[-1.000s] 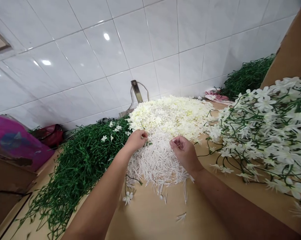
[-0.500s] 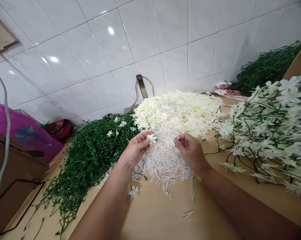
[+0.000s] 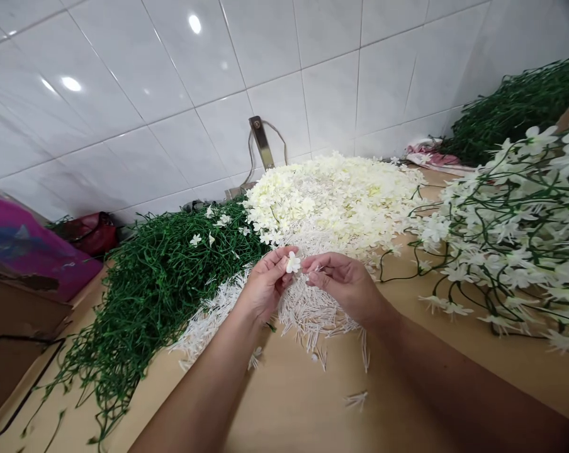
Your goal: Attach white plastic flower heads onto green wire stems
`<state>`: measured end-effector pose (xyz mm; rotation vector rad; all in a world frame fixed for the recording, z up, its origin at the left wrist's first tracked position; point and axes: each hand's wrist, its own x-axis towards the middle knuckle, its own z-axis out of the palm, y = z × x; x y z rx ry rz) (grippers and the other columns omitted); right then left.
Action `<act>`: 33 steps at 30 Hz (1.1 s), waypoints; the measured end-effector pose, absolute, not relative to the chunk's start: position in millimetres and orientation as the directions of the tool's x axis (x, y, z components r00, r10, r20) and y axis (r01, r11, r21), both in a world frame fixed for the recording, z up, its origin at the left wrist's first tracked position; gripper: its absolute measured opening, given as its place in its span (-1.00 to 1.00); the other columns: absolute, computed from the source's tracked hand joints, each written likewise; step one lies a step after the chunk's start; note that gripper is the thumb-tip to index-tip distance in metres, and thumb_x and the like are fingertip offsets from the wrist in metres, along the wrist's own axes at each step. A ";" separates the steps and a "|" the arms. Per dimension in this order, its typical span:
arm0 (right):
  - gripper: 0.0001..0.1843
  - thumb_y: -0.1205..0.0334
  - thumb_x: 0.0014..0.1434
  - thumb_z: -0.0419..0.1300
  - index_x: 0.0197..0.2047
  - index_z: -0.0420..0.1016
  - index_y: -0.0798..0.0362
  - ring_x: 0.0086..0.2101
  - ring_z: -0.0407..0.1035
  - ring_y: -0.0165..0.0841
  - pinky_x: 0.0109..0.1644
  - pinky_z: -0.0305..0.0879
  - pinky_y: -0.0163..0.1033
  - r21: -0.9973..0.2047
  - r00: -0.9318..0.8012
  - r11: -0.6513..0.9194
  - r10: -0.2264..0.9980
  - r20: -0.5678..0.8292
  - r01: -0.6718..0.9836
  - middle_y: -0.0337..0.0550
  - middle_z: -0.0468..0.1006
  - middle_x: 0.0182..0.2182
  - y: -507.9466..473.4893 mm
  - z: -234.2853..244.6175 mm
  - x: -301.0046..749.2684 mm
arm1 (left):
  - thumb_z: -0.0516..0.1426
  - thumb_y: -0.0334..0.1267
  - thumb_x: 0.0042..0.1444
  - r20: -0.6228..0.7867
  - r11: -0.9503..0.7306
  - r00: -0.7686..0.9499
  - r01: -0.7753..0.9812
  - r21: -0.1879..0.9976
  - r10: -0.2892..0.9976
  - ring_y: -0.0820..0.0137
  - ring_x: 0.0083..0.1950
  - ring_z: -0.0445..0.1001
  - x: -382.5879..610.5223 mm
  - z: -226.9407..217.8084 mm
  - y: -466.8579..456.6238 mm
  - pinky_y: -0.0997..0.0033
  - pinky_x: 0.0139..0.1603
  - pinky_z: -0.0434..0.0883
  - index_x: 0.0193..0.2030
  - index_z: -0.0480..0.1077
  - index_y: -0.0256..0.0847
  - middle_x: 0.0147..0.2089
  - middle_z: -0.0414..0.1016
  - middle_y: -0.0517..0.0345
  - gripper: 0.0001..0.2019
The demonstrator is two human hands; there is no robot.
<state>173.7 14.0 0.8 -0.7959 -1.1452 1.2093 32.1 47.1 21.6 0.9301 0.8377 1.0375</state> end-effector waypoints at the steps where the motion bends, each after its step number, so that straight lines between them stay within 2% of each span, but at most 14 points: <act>1: -0.87 0.22 -0.11 0.24 -0.49 0.38 0.08 -0.35 0.36 -0.42 -0.24 0.35 -0.22 -0.930 -0.056 0.208 0.970 0.235 -0.304 -0.15 0.48 -0.32 13.1 1.3 172.2 | 0.27 -0.29 -0.20 -0.131 0.221 0.283 -0.315 0.923 0.950 0.65 -0.60 0.10 32.9 20.9 46.3 0.62 -0.53 0.13 -0.27 0.43 -0.28 -0.62 0.22 0.32 -0.71; 5: -0.89 0.26 -0.13 0.26 -0.50 0.40 0.07 -0.37 0.36 -0.46 -0.23 0.35 -0.25 -0.914 -0.062 0.184 0.973 0.221 -0.362 -0.19 0.49 -0.34 11.4 1.5 169.0 | 0.24 -0.27 -0.16 -0.114 0.200 0.276 -0.306 0.931 0.954 0.67 -0.61 0.10 35.7 19.2 44.3 0.63 -0.53 0.16 -0.25 0.41 -0.27 -0.57 0.27 0.32 -0.72; 9: -0.86 0.25 -0.15 0.28 -0.50 0.40 0.07 -0.41 0.36 -0.48 -0.25 0.35 -0.26 -0.902 -0.085 0.120 0.982 0.170 -0.414 -0.24 0.49 -0.42 12.0 1.1 168.8 | 0.24 -0.24 -0.14 -0.120 0.197 0.257 -0.299 0.934 0.959 0.66 -0.61 0.14 38.8 20.9 41.0 0.65 -0.54 0.17 -0.33 0.39 -0.28 -0.61 0.26 0.33 -0.78; 13: -0.80 0.21 -0.19 0.32 -0.53 0.37 0.08 -0.44 0.37 -0.47 -0.25 0.35 -0.25 -0.888 -0.118 0.031 0.988 0.096 -0.459 -0.31 0.46 -0.55 12.8 2.6 170.4 | 0.28 -0.22 -0.21 -0.113 0.188 0.258 -0.289 0.939 0.960 0.66 -0.60 0.20 42.1 23.0 37.4 0.65 -0.51 0.22 -0.36 0.36 -0.29 -0.58 0.31 0.31 -0.72; 16: -0.77 0.19 -0.20 0.33 -0.54 0.37 0.08 -0.44 0.37 -0.47 -0.29 0.34 -0.28 -0.884 -0.133 -0.004 0.989 0.066 -0.468 -0.31 0.46 -0.57 13.1 3.4 171.6 | 0.27 -0.22 -0.20 -0.079 0.152 0.262 -0.271 0.950 0.962 0.66 -0.61 0.20 43.2 21.8 36.6 0.67 -0.54 0.19 -0.31 0.36 -0.30 -0.60 0.32 0.31 -0.70; 22: -0.73 0.17 -0.28 0.36 -0.57 0.36 0.10 -0.59 0.26 -0.56 -0.46 0.24 -0.37 -0.910 -0.047 0.036 0.997 0.061 -0.413 -0.36 0.39 -0.63 14.1 2.2 171.2 | 0.21 -0.26 -0.11 -0.043 0.093 0.202 -0.247 0.965 0.978 0.66 -0.62 0.17 45.2 19.5 34.7 0.68 -0.57 0.13 -0.30 0.36 -0.28 -0.65 0.24 0.34 -0.79; 33: -0.76 0.19 -0.20 0.33 -0.55 0.36 0.11 -0.63 0.22 -0.55 -0.51 0.15 -0.36 -0.925 0.012 0.066 0.998 0.066 -0.375 -0.37 0.34 -0.69 17.5 -0.6 175.8 | 0.11 -0.32 -0.04 -0.070 0.112 0.196 -0.210 0.971 0.978 0.64 -0.62 0.17 45.8 16.8 34.8 0.65 -0.56 0.11 -0.34 0.34 -0.26 -0.64 0.23 0.32 -0.90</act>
